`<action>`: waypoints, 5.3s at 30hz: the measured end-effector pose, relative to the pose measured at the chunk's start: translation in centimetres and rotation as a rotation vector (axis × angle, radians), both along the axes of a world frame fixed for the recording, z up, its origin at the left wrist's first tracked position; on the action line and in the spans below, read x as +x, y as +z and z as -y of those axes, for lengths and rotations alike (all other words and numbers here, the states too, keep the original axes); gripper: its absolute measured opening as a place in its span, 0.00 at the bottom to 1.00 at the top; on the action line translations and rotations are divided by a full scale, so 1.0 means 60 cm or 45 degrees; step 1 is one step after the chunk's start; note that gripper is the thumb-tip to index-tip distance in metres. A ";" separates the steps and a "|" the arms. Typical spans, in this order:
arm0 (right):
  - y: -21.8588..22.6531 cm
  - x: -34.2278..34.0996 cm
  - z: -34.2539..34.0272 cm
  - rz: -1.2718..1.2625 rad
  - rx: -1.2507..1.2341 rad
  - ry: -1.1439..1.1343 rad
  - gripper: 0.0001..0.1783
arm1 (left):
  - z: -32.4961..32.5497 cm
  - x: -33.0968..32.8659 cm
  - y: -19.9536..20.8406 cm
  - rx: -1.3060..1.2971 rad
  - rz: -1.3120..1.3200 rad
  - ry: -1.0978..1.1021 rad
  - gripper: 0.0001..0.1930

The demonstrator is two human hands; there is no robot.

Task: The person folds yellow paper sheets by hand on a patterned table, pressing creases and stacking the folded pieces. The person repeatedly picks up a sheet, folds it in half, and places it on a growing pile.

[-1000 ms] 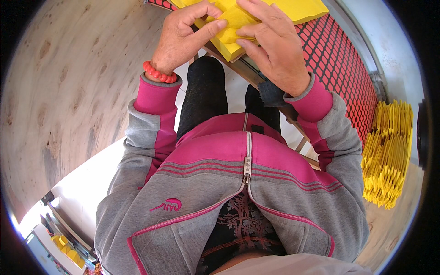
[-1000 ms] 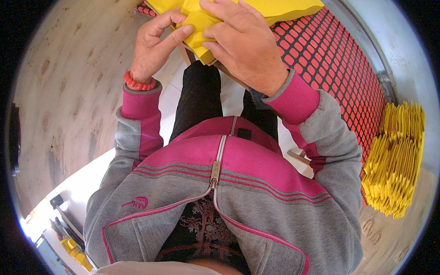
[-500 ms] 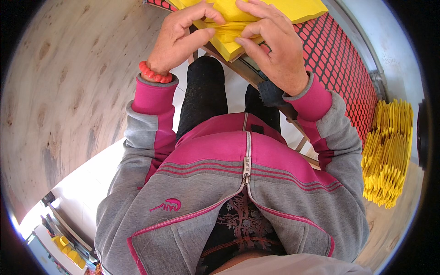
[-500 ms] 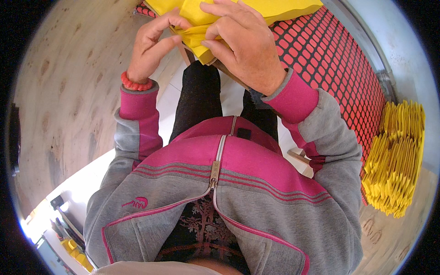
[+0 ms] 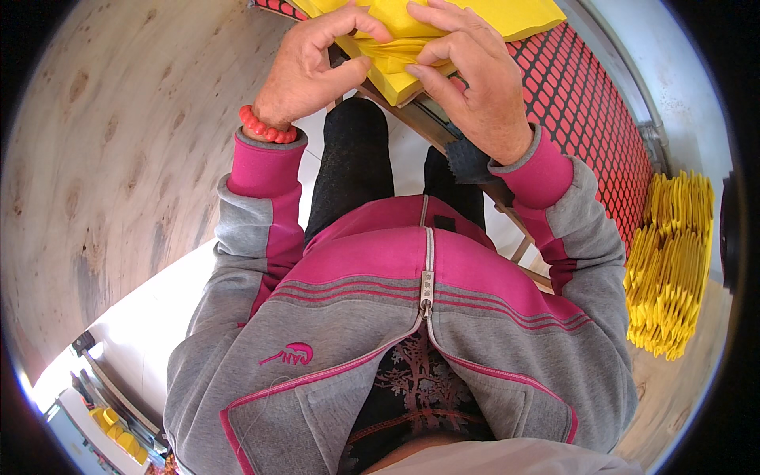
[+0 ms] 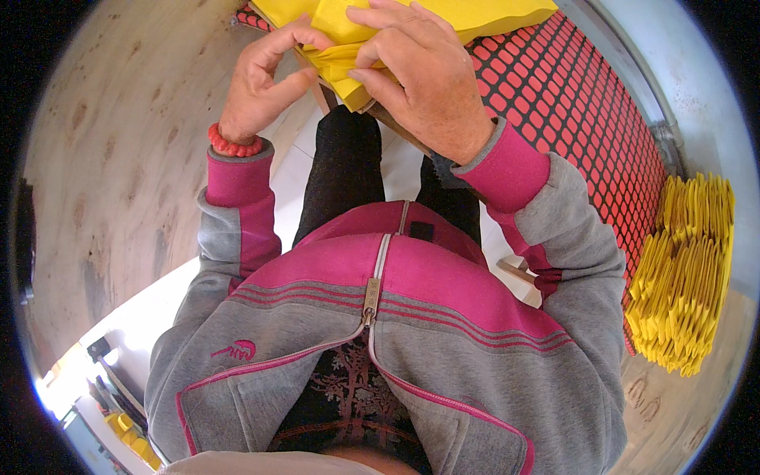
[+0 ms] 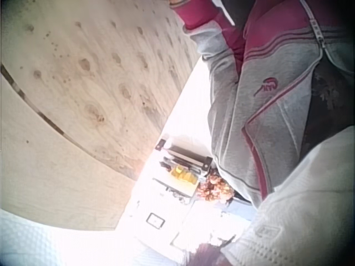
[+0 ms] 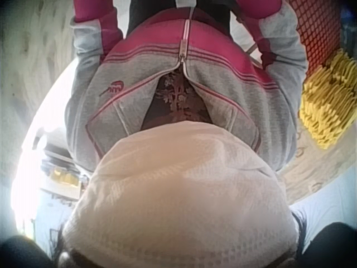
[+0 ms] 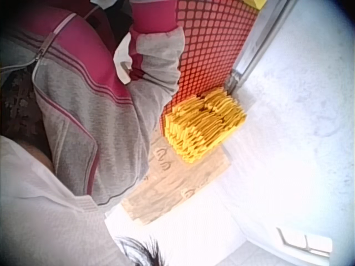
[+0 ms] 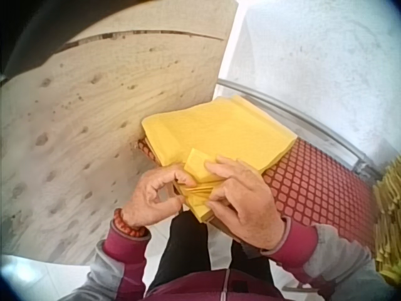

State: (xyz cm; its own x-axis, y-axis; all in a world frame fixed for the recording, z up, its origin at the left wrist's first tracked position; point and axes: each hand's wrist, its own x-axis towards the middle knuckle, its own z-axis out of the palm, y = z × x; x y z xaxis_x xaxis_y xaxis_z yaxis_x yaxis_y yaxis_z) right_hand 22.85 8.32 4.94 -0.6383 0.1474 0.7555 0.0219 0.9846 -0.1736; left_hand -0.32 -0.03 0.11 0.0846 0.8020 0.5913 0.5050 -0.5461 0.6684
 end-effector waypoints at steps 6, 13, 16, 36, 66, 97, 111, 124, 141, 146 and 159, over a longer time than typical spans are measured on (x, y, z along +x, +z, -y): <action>0.001 0.001 0.001 0.028 -0.013 -0.021 0.13 | 0.002 0.010 0.011 -0.051 0.019 -0.013 0.14; 0.000 0.001 0.001 0.032 -0.016 -0.030 0.13 | 0.002 0.013 0.014 -0.040 -0.002 -0.007 0.13; -0.001 0.001 0.001 0.030 -0.014 -0.034 0.13 | 0.001 0.013 0.014 -0.025 -0.009 -0.004 0.13; 0.008 0.008 -0.001 0.124 0.179 -0.082 0.12 | -0.014 0.034 -0.010 0.002 0.339 0.154 0.07; -0.073 0.134 0.109 0.535 -0.329 0.107 0.08 | -0.010 0.032 -0.012 0.139 0.097 0.046 0.11; 0.039 0.136 0.040 0.337 0.023 0.103 0.13 | -0.003 0.042 0.005 -0.034 0.275 0.061 0.08; -0.016 0.006 -0.065 -0.062 0.197 0.213 0.14 | -0.005 0.032 0.008 -0.108 0.209 0.063 0.08; -0.019 0.005 -0.055 0.001 -0.086 0.204 0.12 | 0.000 0.035 0.026 -0.045 0.287 -0.047 0.09; -0.010 0.007 -0.049 0.028 0.110 0.133 0.13 | -0.006 0.042 -0.004 -0.149 0.533 0.085 0.03; -0.012 0.008 -0.046 0.050 0.026 0.103 0.11 | -0.006 0.041 -0.004 -0.149 0.517 0.073 0.04; -0.019 0.004 -0.045 0.007 -0.059 0.096 0.11 | -0.004 0.027 -0.011 -0.174 0.569 -0.034 0.04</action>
State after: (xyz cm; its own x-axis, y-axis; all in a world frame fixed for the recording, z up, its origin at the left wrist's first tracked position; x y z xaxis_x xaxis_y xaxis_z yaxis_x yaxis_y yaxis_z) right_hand 23.11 11.04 3.80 -0.6531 0.1336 0.7454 -0.0509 0.9744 -0.2192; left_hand 1.30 0.23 -0.56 -0.1330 0.8760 0.4635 0.1381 -0.4467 0.8839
